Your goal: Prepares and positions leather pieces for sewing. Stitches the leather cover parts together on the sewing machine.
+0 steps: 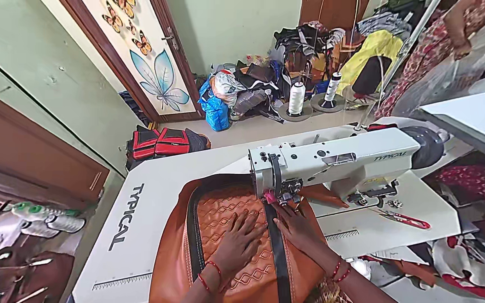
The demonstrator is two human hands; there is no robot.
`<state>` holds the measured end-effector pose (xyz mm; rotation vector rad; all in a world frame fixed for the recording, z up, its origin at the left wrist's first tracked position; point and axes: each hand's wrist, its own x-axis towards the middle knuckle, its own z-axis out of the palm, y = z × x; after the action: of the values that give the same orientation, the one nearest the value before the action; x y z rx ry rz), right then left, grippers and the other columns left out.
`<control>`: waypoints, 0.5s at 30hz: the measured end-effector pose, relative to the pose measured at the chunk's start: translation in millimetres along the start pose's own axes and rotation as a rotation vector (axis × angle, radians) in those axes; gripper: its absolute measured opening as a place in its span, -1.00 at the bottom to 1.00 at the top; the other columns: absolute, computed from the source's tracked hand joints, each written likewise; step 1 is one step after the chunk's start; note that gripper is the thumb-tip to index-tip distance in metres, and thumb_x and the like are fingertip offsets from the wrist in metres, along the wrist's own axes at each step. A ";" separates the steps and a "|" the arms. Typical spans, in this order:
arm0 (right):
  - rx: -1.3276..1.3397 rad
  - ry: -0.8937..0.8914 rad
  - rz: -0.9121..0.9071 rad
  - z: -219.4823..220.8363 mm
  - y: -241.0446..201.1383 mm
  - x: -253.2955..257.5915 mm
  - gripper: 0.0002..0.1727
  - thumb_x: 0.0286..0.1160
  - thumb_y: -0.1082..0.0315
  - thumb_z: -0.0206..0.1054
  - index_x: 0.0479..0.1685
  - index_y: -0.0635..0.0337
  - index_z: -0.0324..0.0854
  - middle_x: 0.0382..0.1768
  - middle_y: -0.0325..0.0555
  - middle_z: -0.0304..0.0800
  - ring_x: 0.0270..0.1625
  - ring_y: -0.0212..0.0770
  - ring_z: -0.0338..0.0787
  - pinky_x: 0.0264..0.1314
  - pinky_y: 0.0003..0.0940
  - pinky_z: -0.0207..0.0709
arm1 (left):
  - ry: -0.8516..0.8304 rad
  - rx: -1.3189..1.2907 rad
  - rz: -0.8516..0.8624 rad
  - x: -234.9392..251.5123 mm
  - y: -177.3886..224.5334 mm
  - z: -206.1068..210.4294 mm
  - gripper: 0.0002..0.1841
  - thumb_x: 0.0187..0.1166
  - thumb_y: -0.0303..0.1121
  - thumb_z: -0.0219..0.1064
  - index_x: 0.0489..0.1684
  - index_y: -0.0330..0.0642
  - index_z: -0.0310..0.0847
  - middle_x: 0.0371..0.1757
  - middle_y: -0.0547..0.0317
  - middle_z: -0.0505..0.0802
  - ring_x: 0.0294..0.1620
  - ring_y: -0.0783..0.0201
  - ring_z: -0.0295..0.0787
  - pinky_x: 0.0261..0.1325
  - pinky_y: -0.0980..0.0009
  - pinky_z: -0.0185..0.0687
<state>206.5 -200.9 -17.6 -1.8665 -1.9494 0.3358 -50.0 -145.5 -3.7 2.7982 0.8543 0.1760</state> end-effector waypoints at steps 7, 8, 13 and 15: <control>-0.046 -0.022 0.042 -5.6 11.5 38.3 -0.34 0.76 -0.15 -0.08 0.37 0.15 0.71 0.28 0.19 0.80 0.46 0.27 0.67 0.56 0.35 0.32 | -0.038 -0.032 -0.018 23.9 -22.1 -10.7 -0.46 0.79 0.16 -0.26 0.74 0.61 0.27 0.90 0.35 0.18 0.94 0.00 -0.16 0.81 -0.37 -0.40; -0.055 0.000 0.040 -3.2 14.6 43.0 -0.35 0.74 -0.15 -0.05 0.31 0.19 0.72 0.28 0.22 0.79 0.48 0.29 0.65 0.58 0.39 0.28 | -0.026 -0.040 -0.034 28.1 -26.5 -11.2 -0.44 0.77 0.17 -0.22 0.72 0.46 0.33 0.89 0.36 0.23 0.93 0.04 -0.12 0.82 -0.34 -0.36; -0.056 0.034 0.082 -6.5 21.7 61.7 -0.30 0.61 -0.17 0.16 0.40 0.28 0.65 0.39 0.27 0.71 0.57 0.23 0.59 0.64 0.23 0.31 | 0.022 -0.043 -0.051 50.1 -51.5 -11.6 -0.34 0.73 0.15 -0.20 0.62 -0.04 0.40 0.81 0.26 0.39 0.91 0.12 0.00 0.86 -0.19 -0.31; 0.008 0.014 0.106 -16.0 18.9 66.6 -0.36 0.56 -0.06 0.28 0.38 0.33 0.65 0.35 0.28 0.74 0.51 0.19 0.64 0.61 0.15 0.37 | 0.045 -0.043 -0.045 58.0 -59.2 -12.5 -0.36 0.74 0.12 -0.22 0.64 -0.02 0.39 0.81 0.27 0.39 0.90 0.13 0.02 0.86 -0.18 -0.30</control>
<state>229.9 -135.3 -3.2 -1.9666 -1.8409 0.3606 -36.2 -62.8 -2.4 2.7425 0.9125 0.2484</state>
